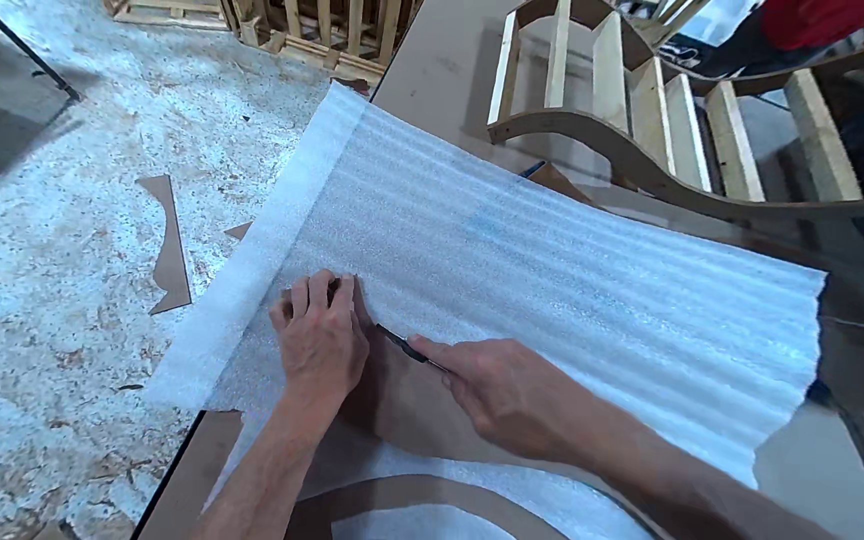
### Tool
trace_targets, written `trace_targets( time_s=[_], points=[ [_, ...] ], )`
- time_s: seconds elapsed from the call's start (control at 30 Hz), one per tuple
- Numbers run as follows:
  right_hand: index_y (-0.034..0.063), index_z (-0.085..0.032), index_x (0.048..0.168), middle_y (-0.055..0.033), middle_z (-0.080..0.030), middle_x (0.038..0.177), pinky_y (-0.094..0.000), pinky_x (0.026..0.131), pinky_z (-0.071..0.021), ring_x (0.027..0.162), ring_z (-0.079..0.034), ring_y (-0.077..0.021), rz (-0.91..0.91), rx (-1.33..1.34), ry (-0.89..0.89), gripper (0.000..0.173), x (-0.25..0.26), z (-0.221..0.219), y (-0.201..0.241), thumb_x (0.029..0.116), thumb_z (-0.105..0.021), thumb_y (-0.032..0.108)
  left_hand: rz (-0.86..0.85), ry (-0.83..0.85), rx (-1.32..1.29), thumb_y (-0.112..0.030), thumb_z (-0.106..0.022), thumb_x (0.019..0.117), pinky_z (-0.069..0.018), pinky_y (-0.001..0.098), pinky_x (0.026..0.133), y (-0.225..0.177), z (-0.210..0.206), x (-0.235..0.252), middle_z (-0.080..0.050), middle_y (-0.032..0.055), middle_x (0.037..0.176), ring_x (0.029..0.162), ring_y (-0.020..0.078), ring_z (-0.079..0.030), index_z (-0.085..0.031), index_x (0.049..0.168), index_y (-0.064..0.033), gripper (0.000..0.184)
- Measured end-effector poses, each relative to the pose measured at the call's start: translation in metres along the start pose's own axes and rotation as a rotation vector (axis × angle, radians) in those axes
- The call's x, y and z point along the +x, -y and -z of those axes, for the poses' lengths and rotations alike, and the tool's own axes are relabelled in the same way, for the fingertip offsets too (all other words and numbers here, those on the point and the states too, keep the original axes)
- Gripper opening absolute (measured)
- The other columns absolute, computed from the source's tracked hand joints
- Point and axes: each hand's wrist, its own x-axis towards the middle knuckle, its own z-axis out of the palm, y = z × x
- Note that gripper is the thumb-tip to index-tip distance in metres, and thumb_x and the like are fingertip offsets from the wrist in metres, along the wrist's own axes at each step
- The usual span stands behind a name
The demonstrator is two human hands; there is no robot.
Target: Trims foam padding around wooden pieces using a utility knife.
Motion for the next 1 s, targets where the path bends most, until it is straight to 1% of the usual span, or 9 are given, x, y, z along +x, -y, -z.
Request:
trace_targets(
  time_s=[0.1,0.2,0.43,0.57,0.63,0.7,0.77,0.9,1.0],
  points=[
    [0.0269,-0.051,0.152,-0.0055,-0.070,0.091,-0.0448,0.072,-0.0551,0.082,-0.068,-0.0229,0.063,-0.041,0.114,0.049,-0.002,0.016,-0.015,0.1042,-0.048,0.021,0.055,-0.010,0.026,-0.025,-0.044,0.1003,-0.0404,0.0620,0.098,-0.012,-0.006,-0.006,-0.059,0.0131,0.139,0.131,0.0384,-0.051,-0.066,0.135,-0.0142,0.043],
    [0.0308,-0.050,0.153,-0.0031,-0.068,0.086,-0.0427,0.065,-0.0533,0.077,-0.066,-0.0215,0.158,-0.160,0.167,0.051,0.001,0.027,-0.028,0.1028,-0.054,0.021,0.056,-0.023,0.053,-0.025,-0.042,0.1021,-0.0400,0.0629,0.098,-0.014,-0.008,-0.008,-0.059,0.0130,0.139,0.131,0.0384,-0.051,-0.065,0.136,-0.0143,0.042],
    [0.0383,-0.050,0.151,0.0018,-0.069,0.086,-0.0410,0.065,-0.0536,0.075,-0.066,-0.0161,0.252,-0.203,0.242,0.053,-0.016,0.041,-0.078,0.1014,-0.059,0.022,0.093,-0.055,0.065,-0.028,-0.043,0.1016,-0.0382,0.0639,0.097,-0.016,-0.011,-0.004,-0.061,0.0112,0.136,0.130,0.0371,-0.051,-0.068,0.133,-0.0192,0.041],
    [0.0372,-0.055,0.148,0.0016,-0.065,0.078,-0.0392,0.056,-0.0498,0.065,-0.062,-0.0164,0.304,-0.269,0.182,0.054,-0.047,0.037,-0.109,0.0976,-0.060,0.018,0.088,-0.049,0.064,-0.027,-0.045,0.1025,-0.0375,0.0692,0.097,-0.018,-0.009,-0.004,-0.061,0.0141,0.137,0.130,0.0421,-0.051,-0.068,0.133,-0.0163,0.040],
    [0.0391,-0.055,0.148,0.0009,-0.065,0.083,-0.0381,0.055,-0.0493,0.065,-0.062,-0.0162,0.326,-0.295,0.152,0.055,-0.062,0.033,-0.124,0.0972,-0.060,0.018,0.083,-0.042,0.061,-0.028,-0.043,0.1027,-0.0358,0.0709,0.098,-0.017,-0.009,-0.003,-0.060,0.0153,0.138,0.131,0.0436,-0.051,-0.068,0.133,-0.0148,0.041],
    [0.0398,-0.055,0.148,0.0003,-0.065,0.084,-0.0378,0.056,-0.0492,0.066,-0.062,-0.0165,0.320,-0.285,0.139,0.055,-0.075,0.031,-0.138,0.0977,-0.060,0.018,0.079,-0.021,0.040,-0.030,-0.041,0.1030,-0.0323,0.0727,0.103,-0.016,-0.009,-0.003,-0.058,0.0167,0.142,0.135,0.0447,-0.048,-0.066,0.135,-0.0129,0.044],
    [0.0409,-0.055,0.147,0.0013,-0.064,0.083,-0.0368,0.054,-0.0487,0.065,-0.061,-0.0156,0.316,-0.281,0.115,0.055,-0.089,0.027,-0.154,0.0977,-0.060,0.018,0.079,-0.013,0.047,-0.031,-0.039,0.1027,-0.0319,0.0713,0.107,-0.014,-0.010,-0.004,-0.057,0.0163,0.143,0.137,0.0440,-0.048,-0.065,0.136,-0.0133,0.046],
    [0.0421,-0.053,0.148,0.0025,-0.063,0.081,-0.0347,0.051,-0.0472,0.063,-0.060,-0.0144,0.283,-0.277,0.065,0.059,-0.127,0.019,-0.184,0.0956,-0.061,0.017,0.071,0.009,0.040,-0.032,-0.036,0.1036,-0.0293,0.0710,0.112,-0.010,-0.014,-0.001,-0.055,0.0194,0.145,0.138,0.0455,-0.047,-0.061,0.137,-0.0081,0.048],
    [0.0434,-0.051,0.150,0.0024,-0.062,0.082,-0.0347,0.051,-0.0474,0.063,-0.060,-0.0144,0.210,-0.284,0.045,0.060,-0.163,0.010,-0.203,0.0960,-0.060,0.018,0.089,0.037,0.039,-0.031,-0.037,0.1047,-0.0320,0.0736,0.108,-0.008,-0.014,-0.001,-0.053,0.0255,0.144,0.136,0.0510,-0.046,-0.058,0.138,-0.0063,0.047]
  ],
)
